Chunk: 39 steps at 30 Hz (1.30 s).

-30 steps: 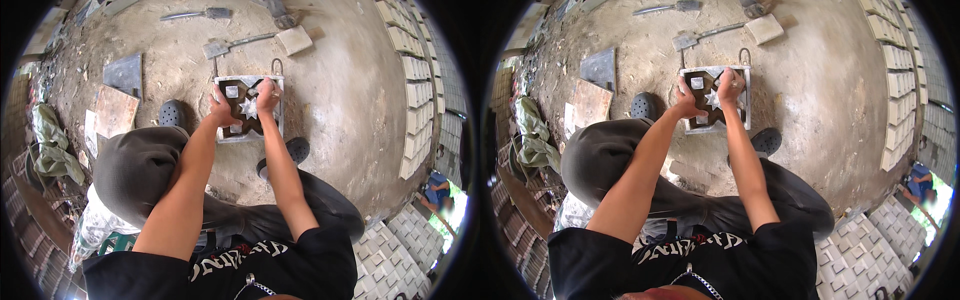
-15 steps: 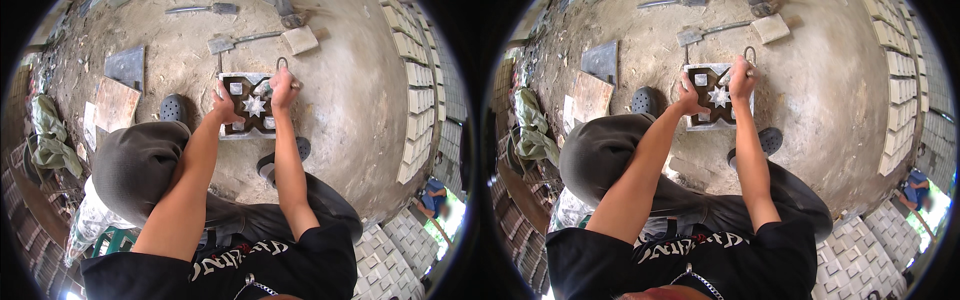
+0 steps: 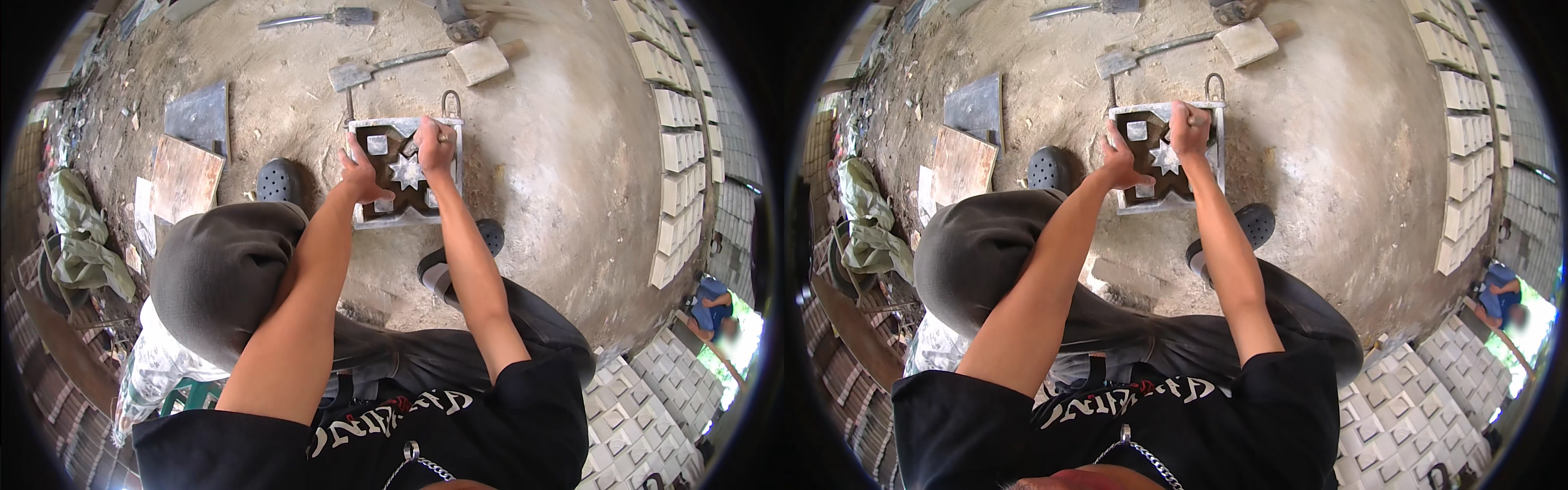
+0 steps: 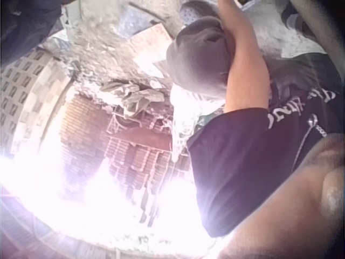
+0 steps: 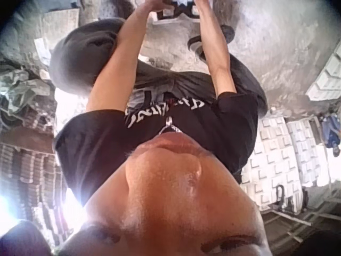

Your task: The person fills a star-shaped metal mold with cement mixture using a trowel and then compacts the material by striking the mold with a metal tool.

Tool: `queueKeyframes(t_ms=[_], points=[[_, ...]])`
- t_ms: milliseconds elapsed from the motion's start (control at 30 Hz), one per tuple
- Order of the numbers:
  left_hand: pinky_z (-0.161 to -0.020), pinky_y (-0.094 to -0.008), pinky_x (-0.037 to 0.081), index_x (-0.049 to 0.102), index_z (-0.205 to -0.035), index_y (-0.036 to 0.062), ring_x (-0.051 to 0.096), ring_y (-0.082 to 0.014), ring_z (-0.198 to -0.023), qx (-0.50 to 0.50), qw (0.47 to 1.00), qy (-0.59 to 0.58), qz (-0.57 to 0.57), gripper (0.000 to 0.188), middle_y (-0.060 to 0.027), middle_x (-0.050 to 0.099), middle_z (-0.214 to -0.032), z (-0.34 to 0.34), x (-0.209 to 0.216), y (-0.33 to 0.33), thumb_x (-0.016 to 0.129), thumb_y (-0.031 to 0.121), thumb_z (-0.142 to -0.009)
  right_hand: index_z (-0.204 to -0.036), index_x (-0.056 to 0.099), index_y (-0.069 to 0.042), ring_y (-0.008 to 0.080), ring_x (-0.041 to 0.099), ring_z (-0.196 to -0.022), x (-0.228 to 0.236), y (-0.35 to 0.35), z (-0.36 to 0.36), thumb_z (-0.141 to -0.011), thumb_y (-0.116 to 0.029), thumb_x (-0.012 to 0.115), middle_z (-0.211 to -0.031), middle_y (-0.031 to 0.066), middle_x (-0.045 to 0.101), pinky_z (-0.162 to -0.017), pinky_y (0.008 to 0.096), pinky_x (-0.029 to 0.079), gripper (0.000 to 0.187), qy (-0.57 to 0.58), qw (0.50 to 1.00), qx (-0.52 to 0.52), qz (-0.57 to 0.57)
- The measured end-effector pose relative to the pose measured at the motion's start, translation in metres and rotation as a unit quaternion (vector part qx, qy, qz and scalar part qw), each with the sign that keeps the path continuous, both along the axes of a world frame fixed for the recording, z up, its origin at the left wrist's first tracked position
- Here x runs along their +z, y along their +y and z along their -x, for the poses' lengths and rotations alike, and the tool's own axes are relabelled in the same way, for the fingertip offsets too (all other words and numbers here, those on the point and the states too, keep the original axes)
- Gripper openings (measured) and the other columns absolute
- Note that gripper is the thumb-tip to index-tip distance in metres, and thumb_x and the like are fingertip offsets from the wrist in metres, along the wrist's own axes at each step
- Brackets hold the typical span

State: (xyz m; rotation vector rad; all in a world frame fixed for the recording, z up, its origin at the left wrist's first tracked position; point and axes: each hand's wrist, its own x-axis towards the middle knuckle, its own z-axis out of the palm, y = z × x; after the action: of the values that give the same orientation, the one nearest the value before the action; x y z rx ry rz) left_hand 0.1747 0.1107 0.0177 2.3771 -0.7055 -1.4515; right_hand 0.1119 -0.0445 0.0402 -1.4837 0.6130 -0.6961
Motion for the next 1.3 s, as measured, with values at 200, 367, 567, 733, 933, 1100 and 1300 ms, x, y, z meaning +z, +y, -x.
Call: queueKeyframes(t_ms=[200, 367, 567, 733, 933, 1100, 1300], points=[[-0.114, -0.0469, 0.020, -0.041, -0.128, -0.0077, 0.004, -0.0589, -0.135, 0.010, 1.000, -0.002, -0.011, 0.162, -0.0467, -0.015, -0.140, -0.005, 0.000, 0.008, 0.089, 0.051, -0.051, -0.052, 0.037, -0.009, 0.0065, 0.033, -0.046, 0.047, 0.007, -0.006, -0.091, -0.015, 0.045, -0.051, -0.0041, 0.038, -0.044, 0.0270, 0.025, 0.040, -0.073, 0.996, -0.036, -0.037], [-0.109, -0.0472, 0.031, -0.039, -0.134, 0.0019, 0.031, -0.0584, -0.127, 0.028, 0.999, -0.030, -0.001, 0.159, -0.0480, -0.011, -0.140, 0.002, 0.005, 0.005, 0.092, 0.042, -0.053, -0.054, 0.043, -0.005, 0.0055, 0.035, -0.049, 0.019, 0.001, -0.010, -0.090, -0.016, 0.048, -0.051, -0.0038, 0.040, -0.045, 0.0277, 0.026, 0.038, 0.036, 0.998, 0.036, -0.046], [-0.114, -0.0464, 0.020, -0.043, -0.128, -0.0046, 0.005, -0.0566, -0.137, 0.017, 1.000, 0.015, -0.002, 0.162, -0.0477, -0.016, -0.139, -0.004, 0.012, 0.002, 0.091, 0.047, -0.052, -0.055, 0.038, -0.004, 0.0051, 0.035, -0.050, 0.045, -0.007, 0.005, -0.089, -0.015, 0.046, -0.052, -0.0027, 0.037, -0.045, 0.0275, 0.026, 0.037, -0.022, 0.997, 0.071, 0.011], [-0.114, -0.0462, 0.020, -0.042, -0.129, -0.0049, 0.003, -0.0566, -0.137, 0.016, 1.000, -0.001, 0.002, 0.162, -0.0484, -0.013, -0.139, -0.008, 0.004, 0.006, 0.091, 0.048, -0.051, -0.056, 0.039, -0.005, 0.0068, 0.032, -0.051, 0.054, -0.016, -0.006, -0.089, -0.017, 0.046, -0.053, -0.0026, 0.036, -0.046, 0.0285, 0.026, 0.036, 0.024, 0.990, 0.141, -0.013], [-0.114, -0.0465, 0.020, -0.042, -0.128, -0.0051, 0.004, -0.0571, -0.137, 0.003, 1.000, 0.006, 0.001, 0.162, -0.0489, -0.013, -0.139, 0.000, 0.008, 0.000, 0.090, 0.048, -0.052, -0.055, 0.038, -0.004, 0.0086, 0.032, -0.048, 0.028, -0.017, 0.019, -0.085, -0.012, 0.043, -0.051, -0.0013, 0.036, -0.046, 0.0296, 0.026, 0.032, 0.011, 0.988, 0.142, 0.065], [-0.114, -0.0461, 0.020, -0.042, -0.129, -0.0040, 0.006, -0.0569, -0.137, 0.027, 0.999, 0.016, -0.005, 0.161, -0.0481, -0.014, -0.140, -0.006, 0.011, 0.009, 0.090, 0.048, -0.052, -0.054, 0.036, -0.004, 0.0086, 0.031, -0.049, 0.065, -0.008, 0.008, -0.085, -0.012, 0.044, -0.052, -0.0013, 0.035, -0.046, 0.0288, 0.025, 0.033, -0.020, 0.987, 0.162, -0.009], [-0.114, -0.0464, 0.021, -0.042, -0.131, 0.0007, 0.010, -0.0569, -0.136, 0.029, 0.999, 0.021, -0.004, 0.161, -0.0481, -0.012, -0.140, 0.001, 0.015, 0.000, 0.091, 0.045, -0.052, -0.057, 0.037, -0.001, 0.0095, 0.030, -0.048, 0.012, -0.019, 0.022, -0.088, -0.017, 0.047, -0.052, -0.0014, 0.034, -0.046, 0.0309, 0.024, 0.036, 0.048, 0.980, 0.176, 0.083]])
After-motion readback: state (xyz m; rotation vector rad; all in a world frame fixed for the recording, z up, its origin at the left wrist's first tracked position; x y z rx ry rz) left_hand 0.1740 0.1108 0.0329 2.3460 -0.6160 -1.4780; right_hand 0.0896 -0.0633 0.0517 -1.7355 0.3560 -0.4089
